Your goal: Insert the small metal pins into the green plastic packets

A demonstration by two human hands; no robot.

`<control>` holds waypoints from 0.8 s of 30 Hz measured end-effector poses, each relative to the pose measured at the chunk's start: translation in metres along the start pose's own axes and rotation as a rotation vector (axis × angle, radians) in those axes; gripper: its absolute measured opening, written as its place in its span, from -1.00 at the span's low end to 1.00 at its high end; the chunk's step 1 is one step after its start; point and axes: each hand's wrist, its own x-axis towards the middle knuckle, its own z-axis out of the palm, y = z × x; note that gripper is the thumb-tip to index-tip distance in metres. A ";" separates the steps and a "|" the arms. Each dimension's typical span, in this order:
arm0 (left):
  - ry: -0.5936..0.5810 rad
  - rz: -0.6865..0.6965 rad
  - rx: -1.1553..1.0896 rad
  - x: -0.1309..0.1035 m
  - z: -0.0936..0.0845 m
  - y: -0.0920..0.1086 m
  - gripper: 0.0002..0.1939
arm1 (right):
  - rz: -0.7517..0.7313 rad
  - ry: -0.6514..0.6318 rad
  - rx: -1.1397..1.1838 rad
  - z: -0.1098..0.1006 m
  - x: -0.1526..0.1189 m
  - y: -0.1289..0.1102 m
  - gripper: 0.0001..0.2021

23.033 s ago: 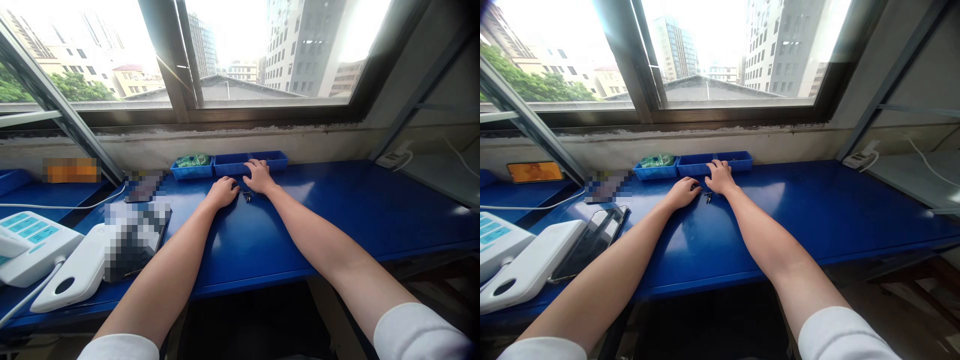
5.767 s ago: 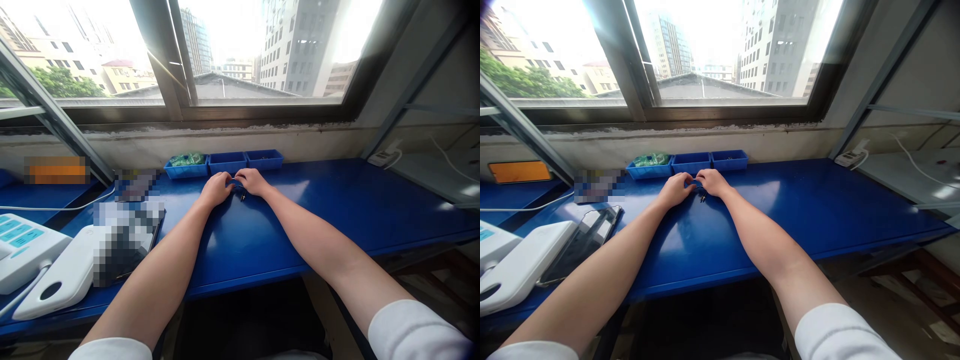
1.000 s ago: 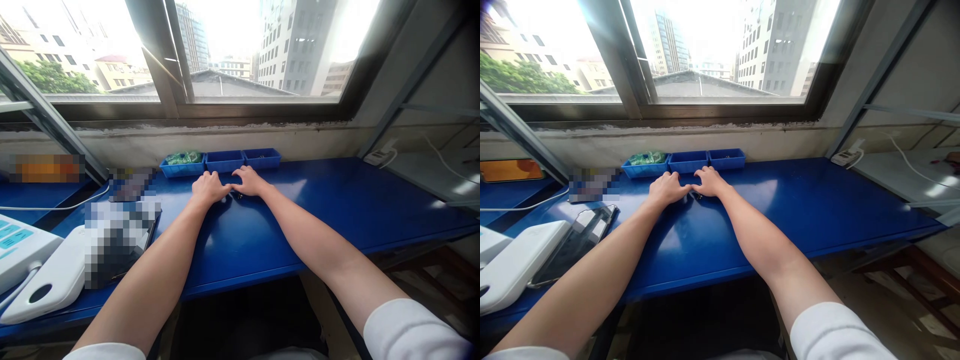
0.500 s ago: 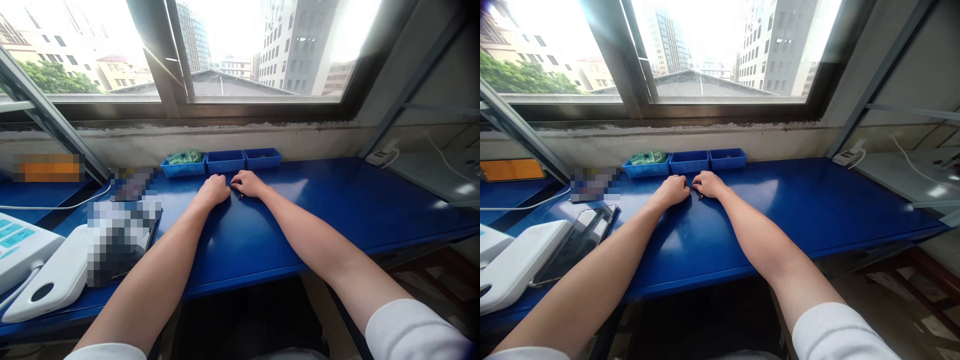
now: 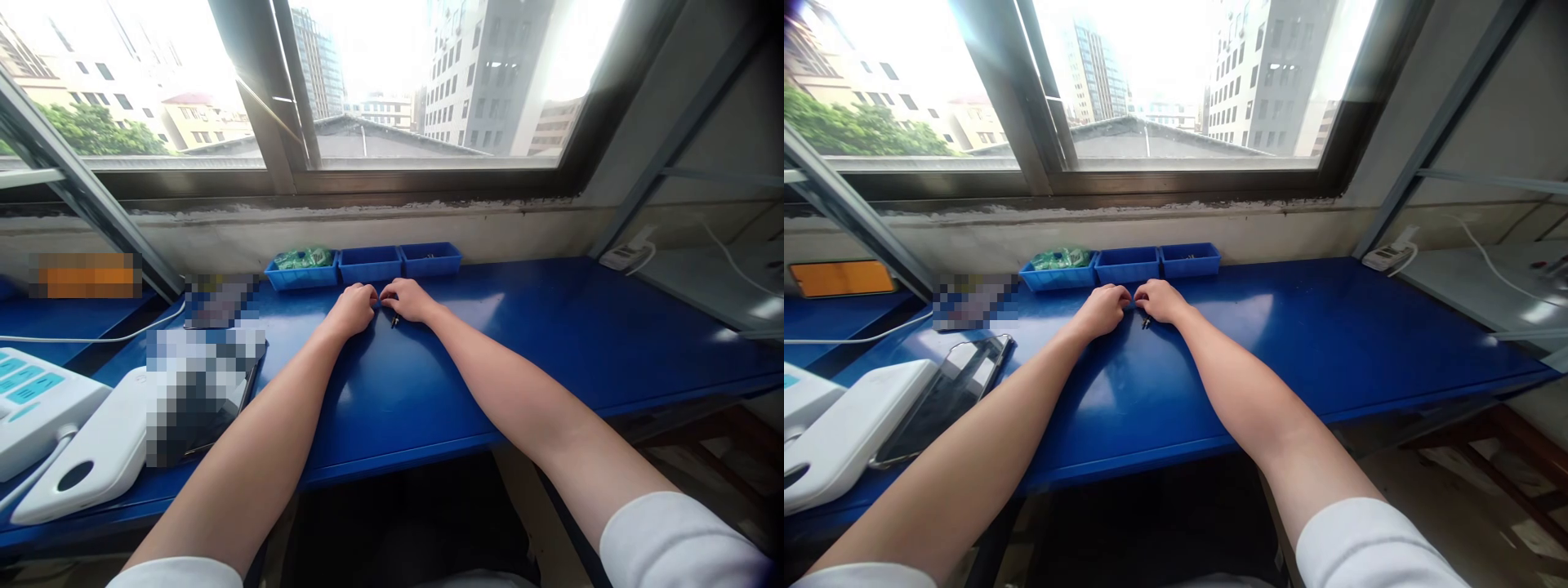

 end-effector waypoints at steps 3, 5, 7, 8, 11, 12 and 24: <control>0.097 -0.008 -0.069 0.001 0.000 0.001 -0.74 | -0.025 0.050 0.040 -0.001 0.000 0.002 -0.87; 0.179 -0.007 -0.127 0.001 -0.001 0.002 -0.73 | -0.039 0.107 0.073 -0.003 0.000 0.003 -0.85; 0.251 0.011 -0.180 0.001 -0.003 0.004 -0.74 | -0.037 0.160 0.115 -0.005 0.001 0.002 -0.82; 0.276 0.024 -0.199 0.001 -0.003 0.004 -0.75 | -0.028 0.179 0.142 -0.006 0.001 0.001 -0.82; 0.308 0.031 -0.221 0.001 -0.004 0.004 -0.77 | 0.011 0.204 0.279 -0.008 0.000 -0.003 -0.82; 0.307 0.022 -0.220 0.001 -0.004 0.004 -0.76 | 0.021 0.212 0.349 -0.009 0.000 -0.004 -0.83; 0.295 -0.081 -0.212 0.001 -0.003 0.006 -0.65 | 0.214 0.438 0.616 -0.019 0.002 0.005 -0.78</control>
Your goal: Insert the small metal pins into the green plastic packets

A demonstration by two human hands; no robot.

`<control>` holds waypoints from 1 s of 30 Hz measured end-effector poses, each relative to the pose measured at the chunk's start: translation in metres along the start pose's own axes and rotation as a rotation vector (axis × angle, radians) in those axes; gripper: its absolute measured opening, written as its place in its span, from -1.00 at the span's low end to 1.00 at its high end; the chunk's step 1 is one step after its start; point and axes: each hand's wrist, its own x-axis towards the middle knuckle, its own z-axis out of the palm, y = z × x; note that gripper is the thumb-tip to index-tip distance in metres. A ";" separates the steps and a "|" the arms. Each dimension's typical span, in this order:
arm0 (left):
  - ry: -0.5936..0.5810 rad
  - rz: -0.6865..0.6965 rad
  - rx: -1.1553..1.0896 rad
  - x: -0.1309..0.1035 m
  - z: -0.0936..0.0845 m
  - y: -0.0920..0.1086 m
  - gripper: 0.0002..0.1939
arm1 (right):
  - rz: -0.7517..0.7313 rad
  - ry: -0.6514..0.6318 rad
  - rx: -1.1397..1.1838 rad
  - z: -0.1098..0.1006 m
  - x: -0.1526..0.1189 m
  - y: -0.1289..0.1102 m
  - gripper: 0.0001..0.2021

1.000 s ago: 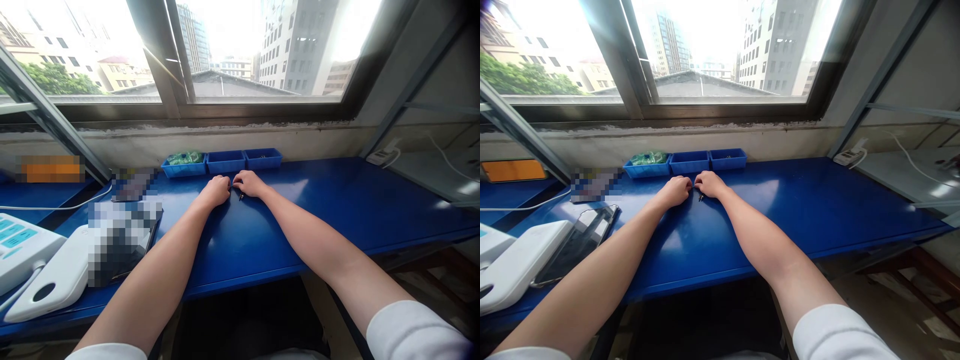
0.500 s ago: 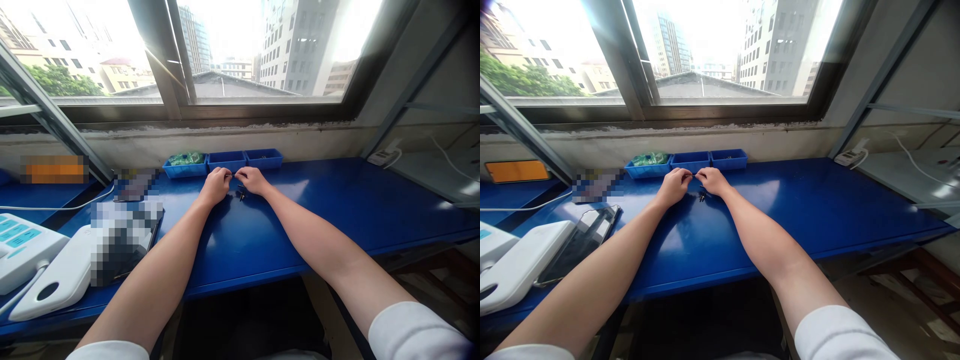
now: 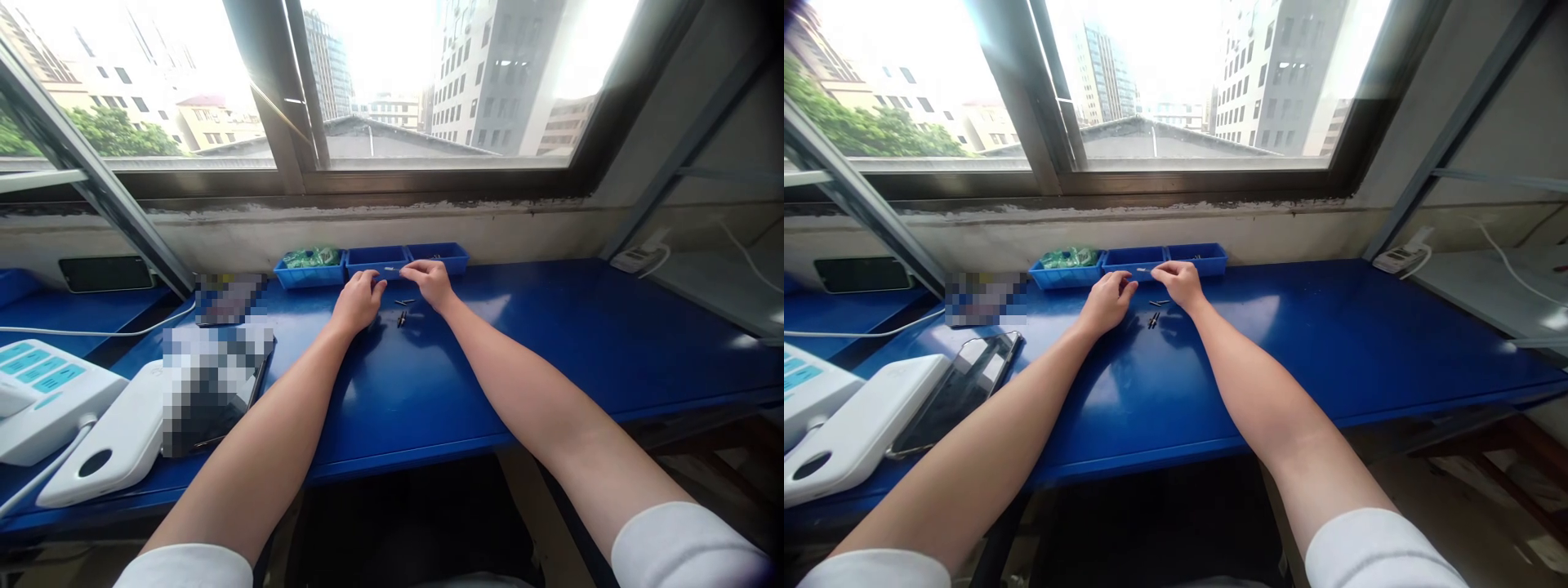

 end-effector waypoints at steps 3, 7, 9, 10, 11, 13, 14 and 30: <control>-0.039 -0.042 0.050 -0.001 0.000 -0.001 -0.63 | -0.011 0.163 -0.340 -0.008 0.001 0.002 -0.72; -0.109 -0.047 0.142 -0.002 0.000 -0.002 -0.64 | 0.024 0.191 -0.715 -0.016 0.000 0.007 -0.55; -0.148 -0.051 0.178 -0.003 -0.001 -0.002 -0.65 | 0.079 0.190 -0.820 -0.018 0.000 0.009 -0.47; -0.169 -0.053 0.191 -0.003 -0.001 -0.001 -0.65 | 0.103 0.186 -0.854 -0.019 0.000 0.010 -0.44; -0.189 -0.054 0.201 -0.003 -0.002 -0.001 -0.65 | 0.125 0.179 -0.879 -0.020 0.000 0.011 -0.42; -0.215 -0.051 0.215 -0.003 -0.002 0.000 -0.66 | 0.169 0.158 -0.911 -0.021 0.001 0.012 -0.38; -0.221 -0.049 0.220 -0.004 -0.002 0.000 -0.66 | 0.189 0.144 -0.921 -0.022 0.002 0.013 -0.36; -0.233 -0.023 0.241 -0.003 -0.001 -0.001 -0.67 | 0.091 0.200 -0.822 -0.016 0.002 0.009 -0.50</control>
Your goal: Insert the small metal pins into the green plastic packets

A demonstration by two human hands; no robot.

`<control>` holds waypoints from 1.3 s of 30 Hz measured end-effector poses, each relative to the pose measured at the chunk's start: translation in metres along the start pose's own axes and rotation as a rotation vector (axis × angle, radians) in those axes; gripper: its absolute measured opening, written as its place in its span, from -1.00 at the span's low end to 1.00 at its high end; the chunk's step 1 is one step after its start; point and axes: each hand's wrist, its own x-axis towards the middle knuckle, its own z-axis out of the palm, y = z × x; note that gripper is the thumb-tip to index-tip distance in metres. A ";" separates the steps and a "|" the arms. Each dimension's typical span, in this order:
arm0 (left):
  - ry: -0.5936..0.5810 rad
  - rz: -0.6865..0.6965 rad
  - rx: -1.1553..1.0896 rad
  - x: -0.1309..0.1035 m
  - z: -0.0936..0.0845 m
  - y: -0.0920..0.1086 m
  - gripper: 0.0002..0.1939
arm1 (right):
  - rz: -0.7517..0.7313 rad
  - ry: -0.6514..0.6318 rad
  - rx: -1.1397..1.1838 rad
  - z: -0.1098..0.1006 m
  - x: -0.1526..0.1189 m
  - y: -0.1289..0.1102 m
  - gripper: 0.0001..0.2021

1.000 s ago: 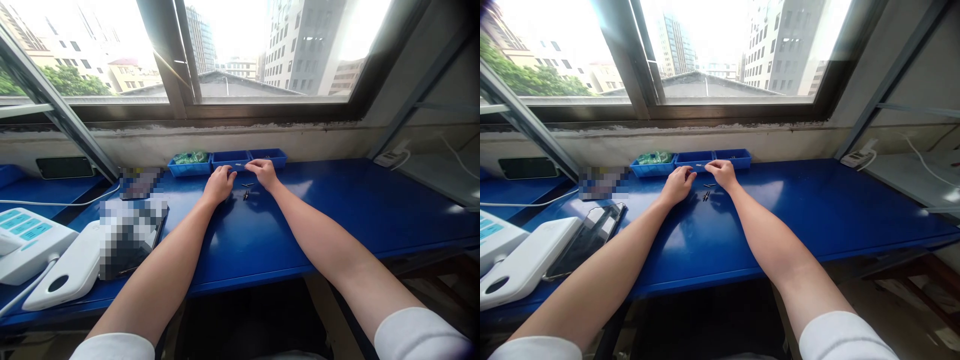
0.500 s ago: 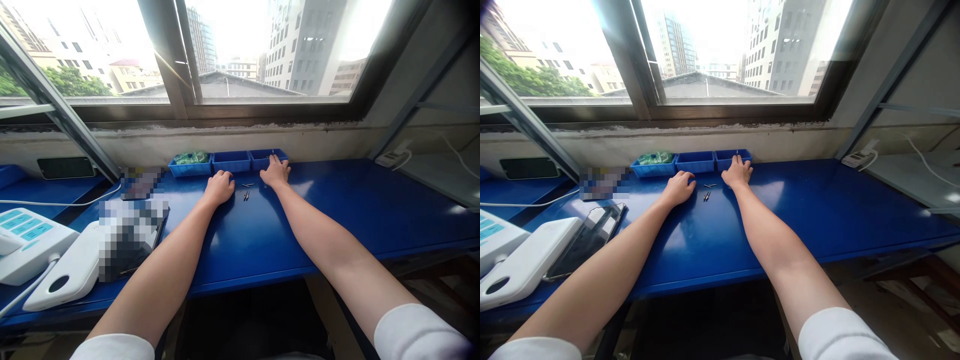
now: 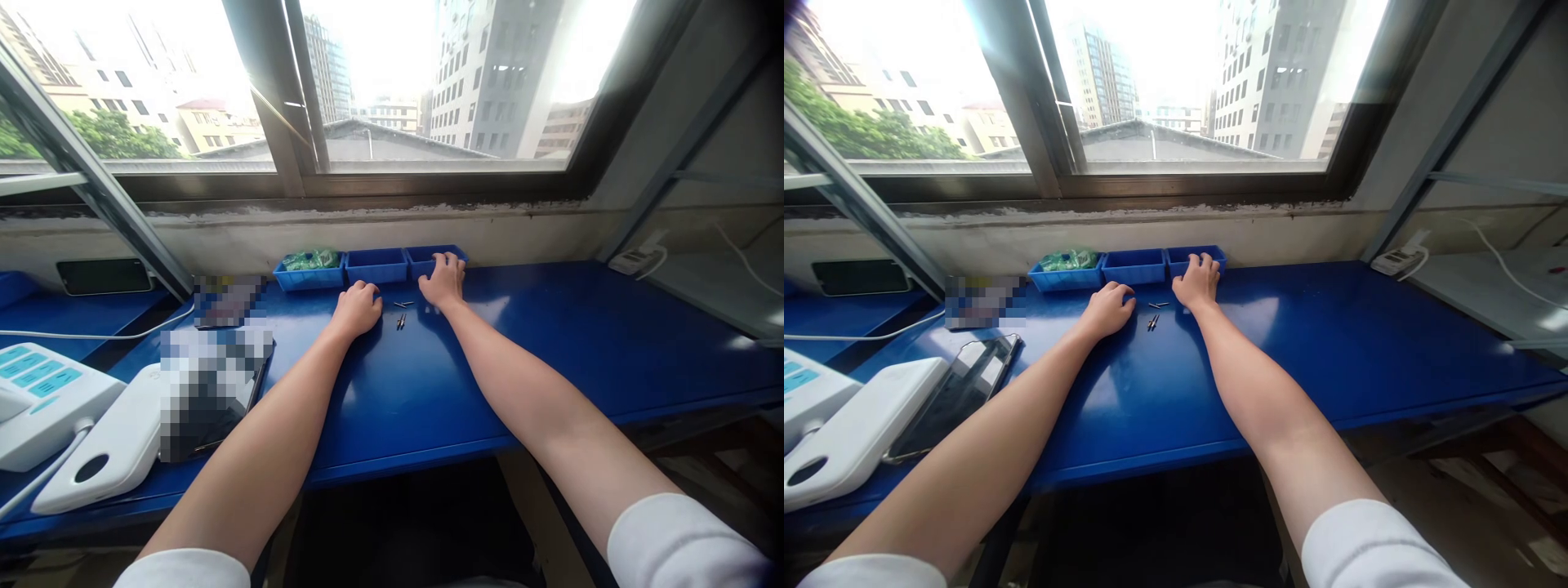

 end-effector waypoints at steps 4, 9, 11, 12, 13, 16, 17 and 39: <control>0.022 -0.001 0.006 0.001 0.001 -0.001 -0.68 | -0.299 -0.278 0.288 -0.004 -0.006 -0.012 -0.80; 0.013 -0.007 -0.011 0.000 -0.001 0.002 -0.67 | -0.357 -0.696 0.578 -0.002 -0.007 -0.013 -0.79; 0.010 -0.005 -0.013 -0.001 -0.002 0.003 -0.67 | -0.308 -0.803 0.639 -0.003 -0.004 -0.012 -0.74; 0.008 -0.004 -0.015 -0.001 -0.002 0.003 -0.67 | -0.298 -0.842 0.649 -0.004 -0.003 -0.012 -0.73; 0.007 -0.005 -0.016 -0.001 -0.002 0.003 -0.67 | -0.298 -0.870 0.645 -0.006 -0.002 -0.012 -0.72; 0.008 -0.005 -0.017 -0.001 -0.002 0.003 -0.67 | -0.361 -0.893 0.555 -0.010 0.000 -0.015 -0.71; 0.008 -0.005 -0.016 0.000 -0.001 0.003 -0.67 | -0.393 -0.889 0.512 -0.012 0.000 -0.016 -0.72; -0.007 0.051 -0.005 0.000 0.002 0.001 -0.70 | -0.614 -0.439 -0.018 0.011 -0.024 -0.028 -0.84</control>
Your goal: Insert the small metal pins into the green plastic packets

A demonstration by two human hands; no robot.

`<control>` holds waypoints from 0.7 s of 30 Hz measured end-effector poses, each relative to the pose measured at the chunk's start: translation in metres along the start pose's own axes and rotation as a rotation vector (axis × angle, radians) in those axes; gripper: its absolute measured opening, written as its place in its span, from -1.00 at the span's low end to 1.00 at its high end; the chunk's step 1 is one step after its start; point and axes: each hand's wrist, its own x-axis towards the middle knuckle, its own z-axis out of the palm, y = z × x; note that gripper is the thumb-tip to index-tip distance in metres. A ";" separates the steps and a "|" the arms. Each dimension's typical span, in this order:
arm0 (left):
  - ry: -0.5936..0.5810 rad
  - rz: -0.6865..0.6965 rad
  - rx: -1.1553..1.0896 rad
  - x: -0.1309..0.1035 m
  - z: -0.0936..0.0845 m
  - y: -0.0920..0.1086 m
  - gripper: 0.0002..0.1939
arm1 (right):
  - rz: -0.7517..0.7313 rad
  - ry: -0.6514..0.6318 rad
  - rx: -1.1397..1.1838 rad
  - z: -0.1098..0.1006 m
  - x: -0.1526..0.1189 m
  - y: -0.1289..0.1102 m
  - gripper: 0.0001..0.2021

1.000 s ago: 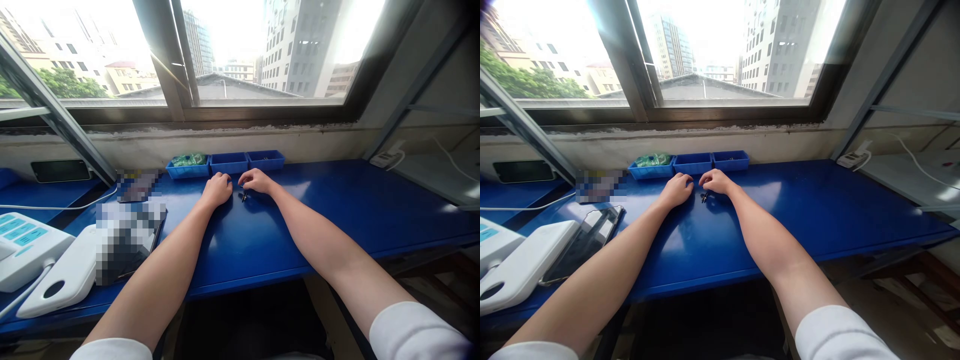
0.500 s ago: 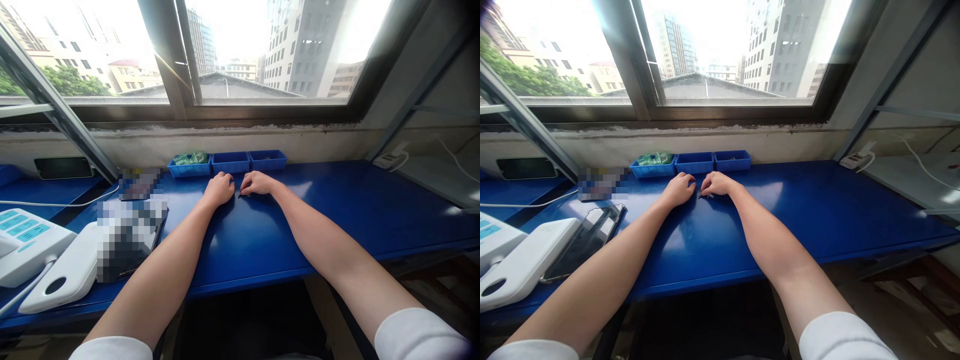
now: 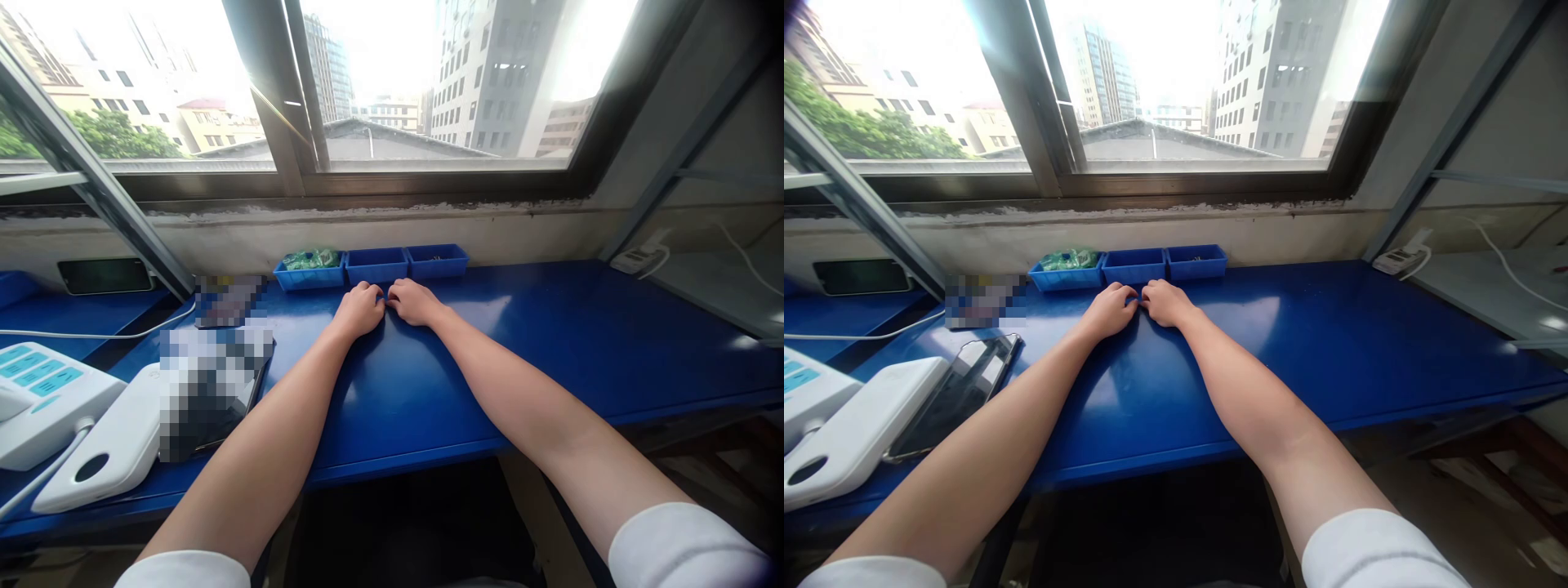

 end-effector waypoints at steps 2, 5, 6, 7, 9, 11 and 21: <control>-0.006 -0.003 -0.003 0.000 0.000 0.001 -0.70 | -0.006 -0.001 -0.039 0.001 0.002 0.003 -0.85; -0.005 0.003 -0.011 0.000 0.001 0.000 -0.69 | -0.010 0.018 -0.087 0.000 0.004 0.007 -0.85; 0.000 0.007 -0.014 0.000 0.001 0.000 -0.69 | -0.009 0.033 -0.096 0.000 0.004 0.008 -0.85; 0.007 0.011 -0.018 0.000 0.002 0.000 -0.69 | -0.008 0.048 -0.100 0.000 0.005 0.009 -0.85; 0.030 0.020 -0.033 0.000 0.002 -0.001 -0.69 | -0.014 0.077 -0.099 0.000 0.005 0.010 -0.85; 0.068 0.044 -0.061 0.000 0.002 -0.001 -0.69 | -0.039 0.084 -0.089 0.000 0.005 0.010 -0.84; 0.192 0.178 -0.221 0.003 0.000 -0.002 -0.80 | -0.027 0.065 0.035 -0.001 0.005 0.009 -0.75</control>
